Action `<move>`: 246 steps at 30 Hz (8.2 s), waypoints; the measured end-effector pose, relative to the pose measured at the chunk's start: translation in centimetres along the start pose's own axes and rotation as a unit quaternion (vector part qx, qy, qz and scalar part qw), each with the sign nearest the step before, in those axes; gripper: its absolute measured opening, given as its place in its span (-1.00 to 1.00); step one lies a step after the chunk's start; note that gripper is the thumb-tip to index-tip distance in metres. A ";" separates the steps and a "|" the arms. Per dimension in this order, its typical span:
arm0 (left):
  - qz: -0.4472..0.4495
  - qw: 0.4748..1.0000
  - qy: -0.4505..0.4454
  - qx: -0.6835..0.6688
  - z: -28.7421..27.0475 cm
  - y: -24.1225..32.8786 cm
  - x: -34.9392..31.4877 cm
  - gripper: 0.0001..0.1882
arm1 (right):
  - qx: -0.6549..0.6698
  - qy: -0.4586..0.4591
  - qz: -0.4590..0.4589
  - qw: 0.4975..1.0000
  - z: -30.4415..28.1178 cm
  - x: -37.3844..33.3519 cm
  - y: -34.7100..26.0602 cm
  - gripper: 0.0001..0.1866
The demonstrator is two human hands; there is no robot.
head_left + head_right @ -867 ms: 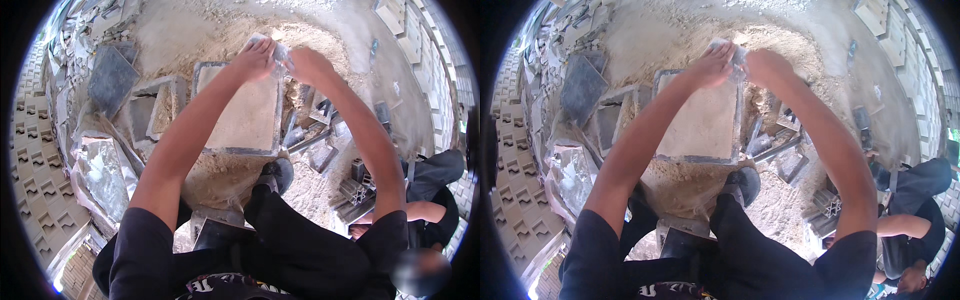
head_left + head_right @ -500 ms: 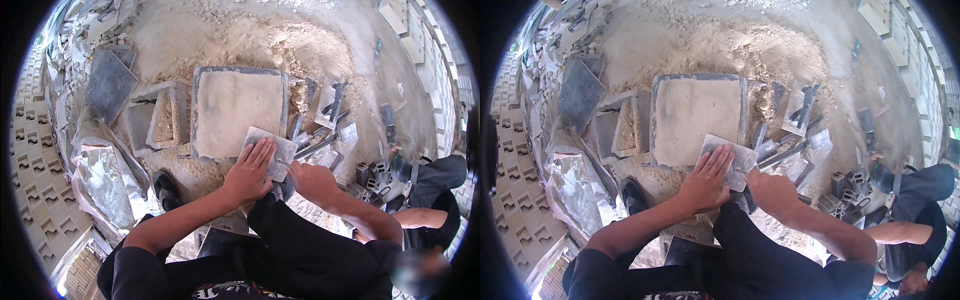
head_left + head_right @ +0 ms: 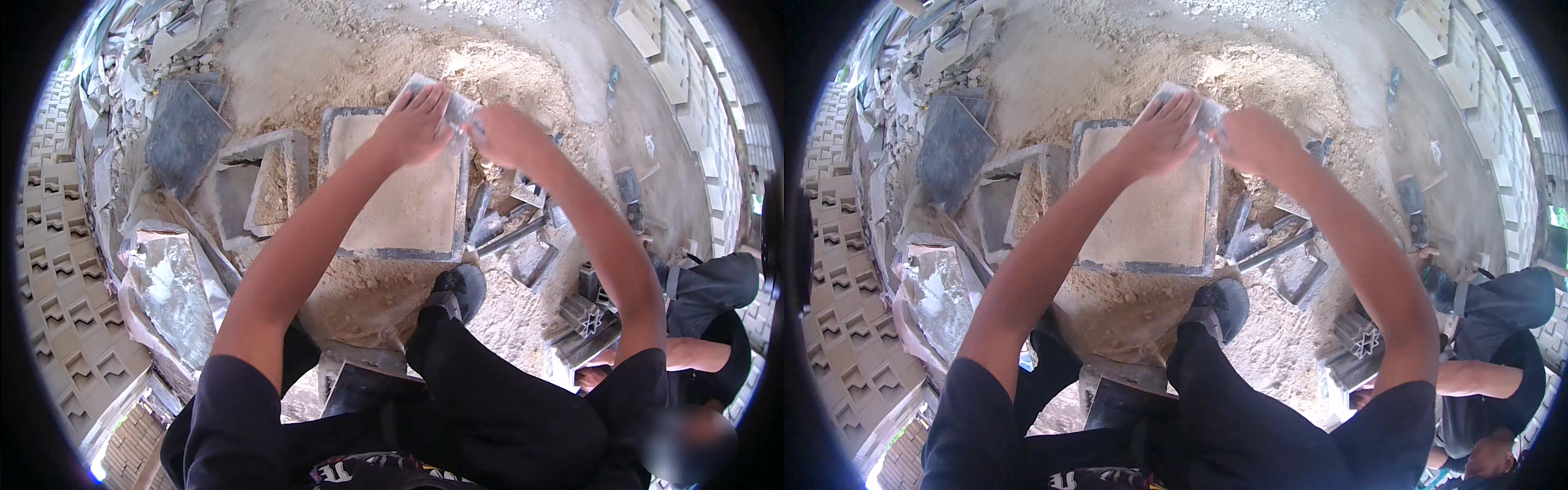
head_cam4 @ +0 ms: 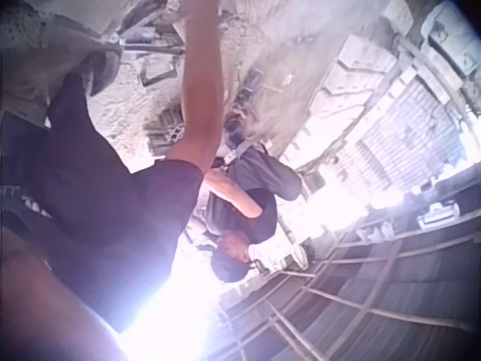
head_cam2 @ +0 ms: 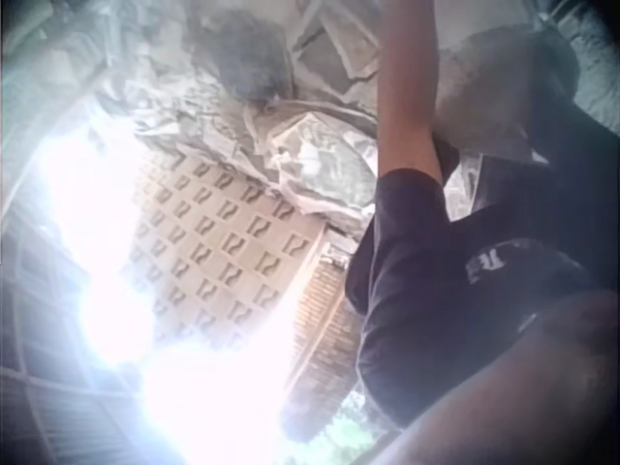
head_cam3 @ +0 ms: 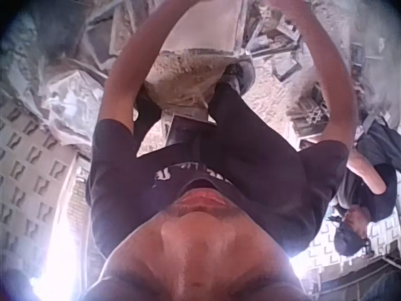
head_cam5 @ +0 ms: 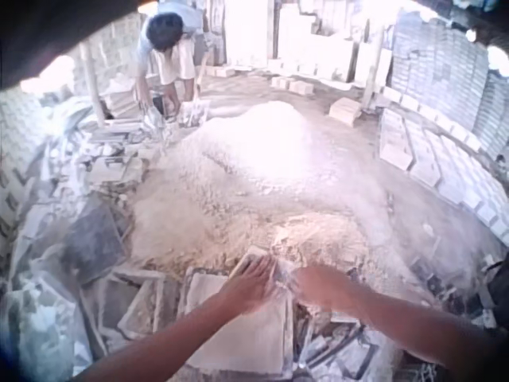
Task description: The person uses a trowel to spread and smooth fine sand or concrete mix into a metal mold, then flips the mold to release the shaped block and places smaller metal components back into the mold.
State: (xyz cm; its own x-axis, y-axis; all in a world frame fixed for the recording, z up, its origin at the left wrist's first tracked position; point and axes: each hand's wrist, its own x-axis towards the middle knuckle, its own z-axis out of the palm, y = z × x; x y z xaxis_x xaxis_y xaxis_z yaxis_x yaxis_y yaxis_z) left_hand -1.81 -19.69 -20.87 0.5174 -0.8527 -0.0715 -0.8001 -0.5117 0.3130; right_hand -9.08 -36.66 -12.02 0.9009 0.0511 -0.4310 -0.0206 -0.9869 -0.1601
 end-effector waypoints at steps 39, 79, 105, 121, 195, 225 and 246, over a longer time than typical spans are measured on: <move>0.045 0.960 0.046 -0.273 3.3 23.5 -13.3 -0.20 | -0.026 -0.065 0.089 0.994 5.5 -24.2 0.4 -0.78; -0.219 0.961 0.101 -0.136 0.2 8.7 -19.9 -0.16 | -0.037 -0.077 -0.193 0.977 2.3 -5.7 -12.7 -0.78; -0.247 0.951 0.106 -0.150 -0.1 4.9 -13.5 0.02 | -0.079 -0.053 -0.178 0.979 -1.2 -1.7 -12.8 -0.83; -0.061 0.966 0.021 -0.250 -0.8 15.0 -8.3 -0.01 | -0.186 -0.072 0.048 0.979 -5.3 -10.3 -1.3 -0.82; -0.342 0.885 0.242 -0.203 2.4 -7.2 -13.6 -0.42 | -0.060 0.184 0.074 0.978 -0.5 -1.1 -6.3 -0.68; -0.407 0.766 0.255 -0.426 0.4 -4.6 -12.9 -0.33 | -0.075 0.197 -0.048 0.976 -0.8 4.8 -10.6 -0.82; -0.322 0.943 0.079 0.037 -0.1 -1.4 -6.8 -0.19 | 0.124 0.249 0.157 0.948 -4.2 1.9 -4.5 -0.62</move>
State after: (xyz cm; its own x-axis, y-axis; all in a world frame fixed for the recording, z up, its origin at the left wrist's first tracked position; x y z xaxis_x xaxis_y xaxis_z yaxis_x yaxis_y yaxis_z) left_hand -4.18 -13.19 -20.70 0.9373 -0.3392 -0.0799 -0.3202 -0.9288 0.1865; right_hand -5.44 -32.76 -8.42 0.9252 -0.3784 -0.0301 -0.3671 -0.8717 -0.3245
